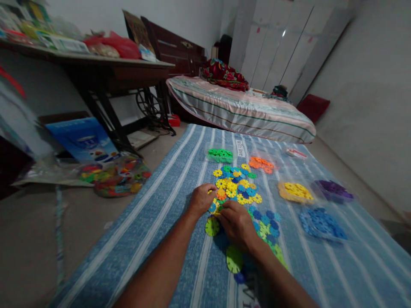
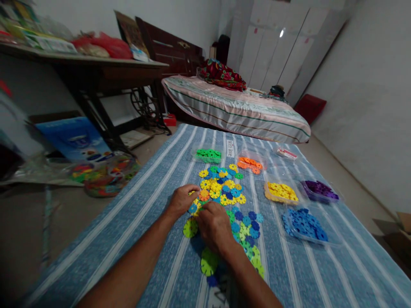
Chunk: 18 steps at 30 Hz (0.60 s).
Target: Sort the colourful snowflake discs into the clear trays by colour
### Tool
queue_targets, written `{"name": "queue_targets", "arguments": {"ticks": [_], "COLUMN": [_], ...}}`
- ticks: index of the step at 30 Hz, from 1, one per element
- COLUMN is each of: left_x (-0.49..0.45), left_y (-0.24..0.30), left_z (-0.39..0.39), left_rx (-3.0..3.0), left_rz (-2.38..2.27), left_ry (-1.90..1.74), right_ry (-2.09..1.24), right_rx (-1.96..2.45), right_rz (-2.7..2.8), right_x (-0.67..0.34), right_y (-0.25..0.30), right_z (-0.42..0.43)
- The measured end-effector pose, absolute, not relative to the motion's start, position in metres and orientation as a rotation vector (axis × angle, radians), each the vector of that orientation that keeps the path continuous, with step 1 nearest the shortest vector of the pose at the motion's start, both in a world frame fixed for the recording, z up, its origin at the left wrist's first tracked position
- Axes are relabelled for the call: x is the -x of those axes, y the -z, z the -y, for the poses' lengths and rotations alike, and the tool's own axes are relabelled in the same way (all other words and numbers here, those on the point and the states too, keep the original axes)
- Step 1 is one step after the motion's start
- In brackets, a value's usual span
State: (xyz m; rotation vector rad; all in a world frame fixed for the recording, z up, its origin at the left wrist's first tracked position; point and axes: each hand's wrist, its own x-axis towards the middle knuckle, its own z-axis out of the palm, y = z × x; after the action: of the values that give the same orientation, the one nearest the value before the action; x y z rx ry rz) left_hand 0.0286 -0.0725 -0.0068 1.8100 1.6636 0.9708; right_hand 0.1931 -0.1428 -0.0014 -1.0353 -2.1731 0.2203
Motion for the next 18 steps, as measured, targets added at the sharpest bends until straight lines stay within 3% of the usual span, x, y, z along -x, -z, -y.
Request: {"name": "queue_targets", "arguments": {"ticks": [6,13,18], "left_x": [-0.027,-0.026,-0.027], "left_y": [0.007,0.007,0.007], "left_z": [0.074,0.073,0.073], "left_rx": [-1.768,-1.657,-1.576], "left_rz": [-1.636,-1.644,-1.633], "left_ry": [-1.003,-1.034,-1.06], "right_ry": [-0.084,0.517,0.29], "right_rx": [1.141,1.722,1.478], "right_rz": [1.976,1.601,1.835], "right_x": [-0.26,-0.377,-0.338], "right_y": [-0.015,-0.044,-0.034], "right_z": [0.119,0.082,0.101]}}
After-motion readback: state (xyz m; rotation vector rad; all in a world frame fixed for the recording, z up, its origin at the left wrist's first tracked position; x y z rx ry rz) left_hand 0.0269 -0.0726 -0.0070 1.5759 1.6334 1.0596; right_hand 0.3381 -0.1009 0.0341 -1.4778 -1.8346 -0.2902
